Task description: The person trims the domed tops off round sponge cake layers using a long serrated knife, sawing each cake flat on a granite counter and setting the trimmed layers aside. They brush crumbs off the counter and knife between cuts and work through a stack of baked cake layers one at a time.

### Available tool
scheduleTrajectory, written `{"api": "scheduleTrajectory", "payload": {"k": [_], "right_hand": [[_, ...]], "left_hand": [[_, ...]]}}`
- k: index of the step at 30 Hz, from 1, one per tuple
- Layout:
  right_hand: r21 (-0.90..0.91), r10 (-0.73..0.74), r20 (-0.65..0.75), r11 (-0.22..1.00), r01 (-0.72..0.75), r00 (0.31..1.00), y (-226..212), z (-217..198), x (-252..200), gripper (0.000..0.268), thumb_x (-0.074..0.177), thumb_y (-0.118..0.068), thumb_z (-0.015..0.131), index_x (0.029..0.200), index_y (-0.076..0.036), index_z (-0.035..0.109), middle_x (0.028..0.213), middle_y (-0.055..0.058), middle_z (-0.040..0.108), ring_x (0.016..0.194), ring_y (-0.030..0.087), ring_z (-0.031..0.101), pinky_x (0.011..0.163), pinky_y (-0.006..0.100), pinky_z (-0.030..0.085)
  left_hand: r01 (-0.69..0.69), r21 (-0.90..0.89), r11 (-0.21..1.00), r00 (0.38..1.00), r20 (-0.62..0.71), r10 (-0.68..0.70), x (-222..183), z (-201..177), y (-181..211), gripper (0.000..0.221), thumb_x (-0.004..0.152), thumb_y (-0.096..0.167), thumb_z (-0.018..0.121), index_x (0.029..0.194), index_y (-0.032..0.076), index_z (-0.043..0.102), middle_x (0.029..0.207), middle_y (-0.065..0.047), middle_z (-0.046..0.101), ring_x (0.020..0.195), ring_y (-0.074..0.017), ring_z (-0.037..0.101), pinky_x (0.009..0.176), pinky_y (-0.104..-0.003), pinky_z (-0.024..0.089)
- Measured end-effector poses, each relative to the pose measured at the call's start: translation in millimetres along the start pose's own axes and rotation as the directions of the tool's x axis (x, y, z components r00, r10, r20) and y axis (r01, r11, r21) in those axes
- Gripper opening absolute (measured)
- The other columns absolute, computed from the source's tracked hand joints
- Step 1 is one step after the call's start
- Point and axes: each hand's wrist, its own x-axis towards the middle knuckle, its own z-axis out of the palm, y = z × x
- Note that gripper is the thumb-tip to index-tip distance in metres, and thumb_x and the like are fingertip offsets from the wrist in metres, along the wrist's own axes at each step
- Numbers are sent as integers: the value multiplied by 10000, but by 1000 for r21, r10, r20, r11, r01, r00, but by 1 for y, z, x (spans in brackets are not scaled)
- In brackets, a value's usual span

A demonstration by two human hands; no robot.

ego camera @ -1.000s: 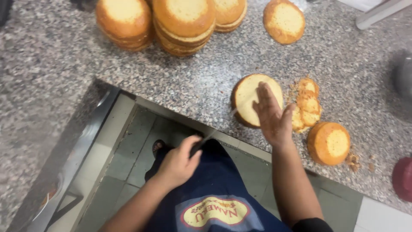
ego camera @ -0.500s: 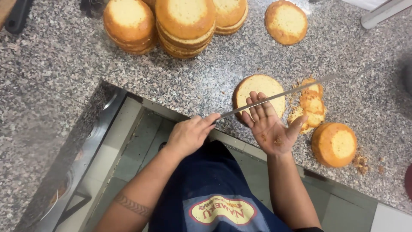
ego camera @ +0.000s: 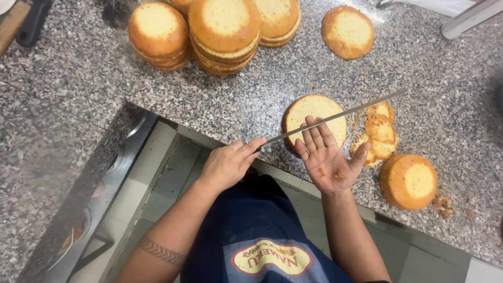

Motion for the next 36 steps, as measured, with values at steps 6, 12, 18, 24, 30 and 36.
{"api": "scheduleTrajectory", "payload": {"k": [6,12,18,24,30,36], "right_hand": [[452,-40,23,892,25,999,-7,-22,1,1111,880,-853,470,1593,-11,346,1704,183,342,1584,315,315,1302,538,228],[603,-114,12,794,83,993,-10,-18,33,1115,931,-852,349,1637,9,309,1709,174,332,1585,324,322,1318,559,251],[594,-102,43,803,57,994,-12,-12,40,1137,903,-862,345,1669,-25,260,1746,141,285,1594,300,305,1307,561,273],[568,-114,62,821,59,992,-20,-23,48,1143,890,-859,317,1680,-38,227,1746,140,279,1609,292,276,1305,541,269],[455,-88,35,888,63,995,-11,-47,67,1146,905,-865,304,1701,-53,166,1765,112,224,1611,268,254,1317,515,242],[329,-26,-2,944,25,1000,-14,-38,72,1140,894,-873,287,1690,-69,156,1783,104,200,1646,257,193,1322,481,213]], "left_hand": [[146,-46,988,989,-30,-147,0,2,-6,386,1026,287,598,1412,283,574,959,-109,717,802,-357,708,675,-469,567],[-108,-174,979,993,-75,96,0,42,50,337,990,204,543,1314,108,550,1150,-155,695,913,-355,717,752,-451,580],[-159,48,986,983,97,154,18,50,58,230,1005,277,630,1174,122,620,818,-106,624,695,-310,681,580,-458,541],[-138,179,974,990,11,138,42,55,48,201,993,244,627,1152,121,623,807,-93,638,696,-300,694,574,-436,554],[-232,83,969,972,69,226,46,64,66,167,1009,241,612,1099,102,624,798,-93,650,717,-310,702,578,-451,559],[-137,197,971,985,134,112,64,71,41,155,986,235,596,1091,126,630,783,-87,641,705,-296,703,564,-452,557]]}}
